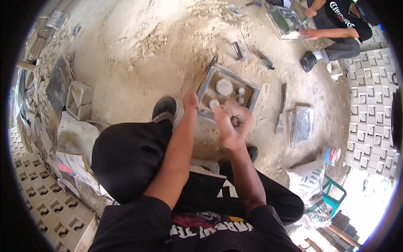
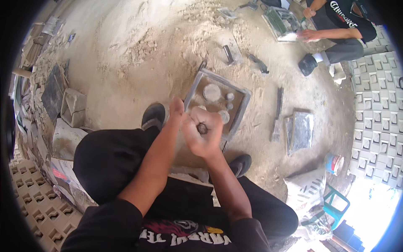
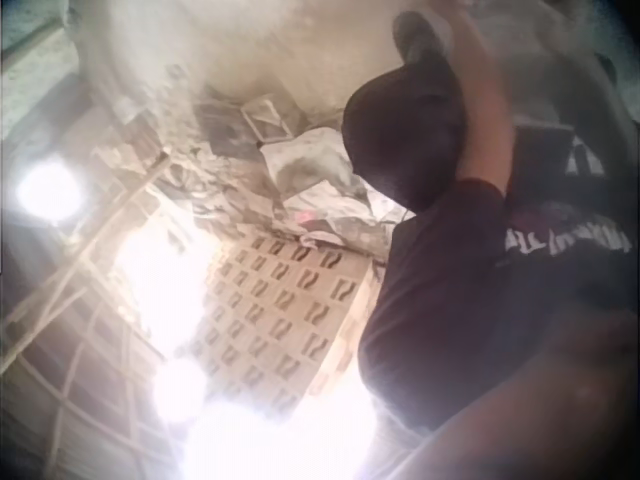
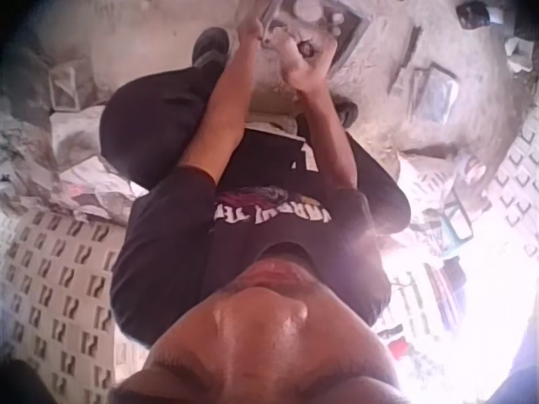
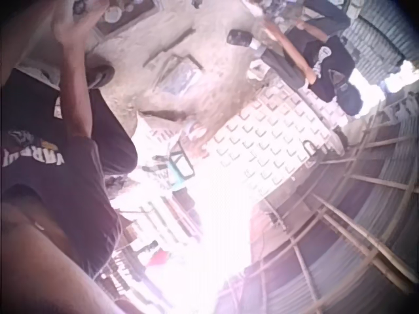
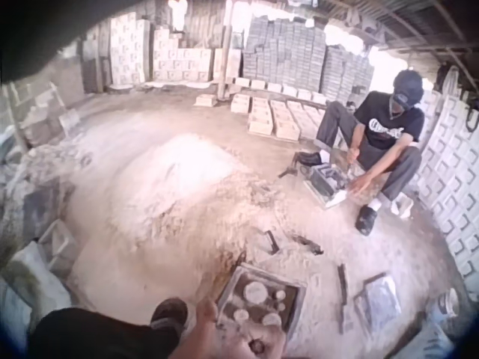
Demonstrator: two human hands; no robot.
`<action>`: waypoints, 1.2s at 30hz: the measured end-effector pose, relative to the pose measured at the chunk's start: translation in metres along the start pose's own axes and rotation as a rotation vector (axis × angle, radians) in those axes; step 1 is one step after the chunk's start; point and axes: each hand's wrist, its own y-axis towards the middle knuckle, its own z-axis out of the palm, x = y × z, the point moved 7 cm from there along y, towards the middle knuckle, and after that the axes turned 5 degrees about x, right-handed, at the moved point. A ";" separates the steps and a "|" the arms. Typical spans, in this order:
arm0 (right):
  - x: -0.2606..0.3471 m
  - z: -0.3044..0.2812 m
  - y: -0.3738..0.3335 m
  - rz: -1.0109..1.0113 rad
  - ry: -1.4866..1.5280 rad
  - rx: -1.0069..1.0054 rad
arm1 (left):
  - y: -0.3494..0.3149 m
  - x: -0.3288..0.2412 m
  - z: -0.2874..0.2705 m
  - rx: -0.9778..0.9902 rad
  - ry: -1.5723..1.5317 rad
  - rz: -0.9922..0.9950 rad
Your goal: The person uses a wooden handle to tamp down and compress materials within circular molds inside a square frame on the ground.
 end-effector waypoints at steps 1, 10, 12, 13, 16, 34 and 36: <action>-0.008 0.012 0.002 -0.027 -0.058 0.049 | 0.010 0.004 -0.006 -0.037 0.034 0.033; -0.016 -0.007 0.013 -0.173 -0.179 -0.155 | -0.022 -0.025 -0.005 0.101 -0.026 -0.006; -0.013 -0.013 0.016 -0.046 -0.111 -0.136 | -0.026 -0.030 -0.010 0.102 -0.030 -0.005; -0.012 -0.017 0.017 -0.034 -0.020 -0.208 | -0.026 -0.028 -0.014 0.057 -0.035 -0.008; -0.009 -0.018 0.009 0.023 0.064 -0.333 | -0.028 -0.029 -0.020 -0.017 0.021 0.045; -0.052 -0.013 0.006 -0.033 -0.157 -0.375 | -0.039 -0.040 -0.016 0.016 0.022 0.050; -0.079 -0.026 0.008 0.081 -0.038 -0.348 | -0.040 -0.048 -0.017 0.025 -0.020 0.043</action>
